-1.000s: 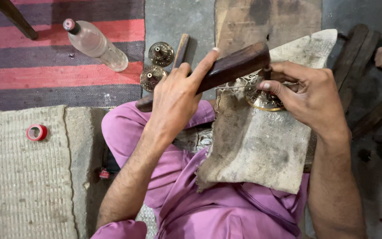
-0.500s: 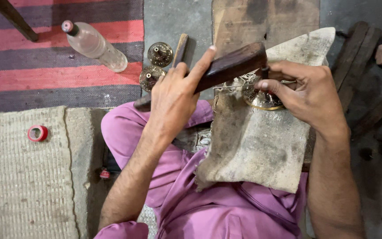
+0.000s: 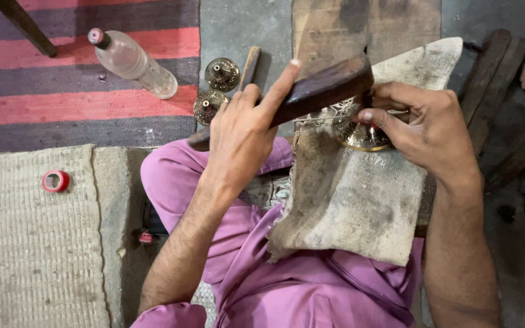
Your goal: The person uses a hammer and a small metal punch to engrave a decorative pattern on a brass bell. They repeatedly strike the punch with the hammer while holding the bell steady on a cloth-covered block.
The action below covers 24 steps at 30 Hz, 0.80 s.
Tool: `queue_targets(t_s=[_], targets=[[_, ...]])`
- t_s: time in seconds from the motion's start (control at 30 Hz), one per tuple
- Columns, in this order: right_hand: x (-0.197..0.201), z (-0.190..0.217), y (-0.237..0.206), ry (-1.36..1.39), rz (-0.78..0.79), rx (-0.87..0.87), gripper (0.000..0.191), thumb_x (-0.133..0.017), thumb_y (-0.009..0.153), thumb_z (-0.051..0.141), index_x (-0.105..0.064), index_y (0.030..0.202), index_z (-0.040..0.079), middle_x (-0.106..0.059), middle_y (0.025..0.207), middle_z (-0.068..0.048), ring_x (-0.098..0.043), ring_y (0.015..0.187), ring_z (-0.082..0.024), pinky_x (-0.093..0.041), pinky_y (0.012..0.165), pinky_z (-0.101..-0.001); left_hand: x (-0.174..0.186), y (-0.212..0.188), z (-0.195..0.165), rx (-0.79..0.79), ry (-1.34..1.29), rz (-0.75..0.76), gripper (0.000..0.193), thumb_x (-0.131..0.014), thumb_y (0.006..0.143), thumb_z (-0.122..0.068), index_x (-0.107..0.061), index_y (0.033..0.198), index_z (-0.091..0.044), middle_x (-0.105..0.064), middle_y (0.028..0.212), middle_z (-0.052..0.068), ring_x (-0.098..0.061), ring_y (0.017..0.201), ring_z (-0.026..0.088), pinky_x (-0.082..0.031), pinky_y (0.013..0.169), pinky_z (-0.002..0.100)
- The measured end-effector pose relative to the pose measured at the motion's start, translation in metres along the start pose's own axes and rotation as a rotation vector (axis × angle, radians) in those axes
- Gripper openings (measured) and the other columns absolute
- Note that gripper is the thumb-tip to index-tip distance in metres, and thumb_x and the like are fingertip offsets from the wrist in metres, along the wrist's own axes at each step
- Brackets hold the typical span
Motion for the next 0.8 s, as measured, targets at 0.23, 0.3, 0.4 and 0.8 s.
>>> queue_targets(t_s=[0.23, 0.3, 0.4, 0.8], targets=[[0.0012, -0.0028, -0.0006, 0.024, 0.019, -0.041, 0.024, -0.074, 0.095, -0.001, -0.074, 0.119, -0.001, -0.079, 0.105, -0.012, -0.077, 0.092, -0.017, -0.064, 0.079, -0.0273, 0.0034, 0.0041, -0.0024, -0.037, -0.064, 0.004, 0.083, -0.071, 0.089, -0.005, -0.037, 0.159, -0.032, -0.058, 0.096, 0.009, -0.065, 0.090, 0.031, -0.053, 0.080, 0.048], [0.0014, -0.0042, 0.0005, 0.052, 0.009, -0.060, 0.026, -0.076, 0.094, 0.001, -0.073, 0.120, -0.001, -0.078, 0.104, -0.012, -0.078, 0.092, -0.016, -0.065, 0.079, -0.0274, 0.0069, 0.0057, -0.0002, -0.033, -0.239, -0.080, 0.087, -0.070, 0.086, -0.004, -0.034, 0.161, -0.031, -0.059, 0.104, 0.009, -0.065, 0.097, 0.032, -0.054, 0.084, 0.047], [0.0025, -0.0043, 0.0013, -0.047, -0.008, -0.029, 0.023, -0.080, 0.092, 0.001, -0.075, 0.114, -0.001, -0.078, 0.101, -0.013, -0.076, 0.089, -0.019, -0.062, 0.076, -0.0296, 0.0031, 0.0042, -0.0020, -0.026, 0.004, 0.021, 0.079, -0.074, 0.091, -0.008, -0.040, 0.158, -0.034, -0.056, 0.090, 0.009, -0.064, 0.086, 0.030, -0.053, 0.077, 0.048], [0.0021, -0.0103, 0.0014, 0.096, 0.017, -0.080, 0.027, -0.075, 0.093, 0.002, -0.073, 0.120, 0.001, -0.079, 0.104, -0.013, -0.079, 0.095, -0.018, -0.067, 0.084, -0.0288, 0.0038, 0.0057, -0.0001, -0.006, -0.322, -0.051, 0.085, -0.068, 0.091, -0.002, -0.032, 0.162, -0.029, -0.063, 0.113, 0.011, -0.071, 0.096, 0.028, -0.060, 0.085, 0.042]])
Point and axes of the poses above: each hand's wrist, its own y-axis towards the middle knuckle, its own x-axis out of the back of the hand, z = x × y, the point moved 3 cm from there along y, towards the middle knuckle
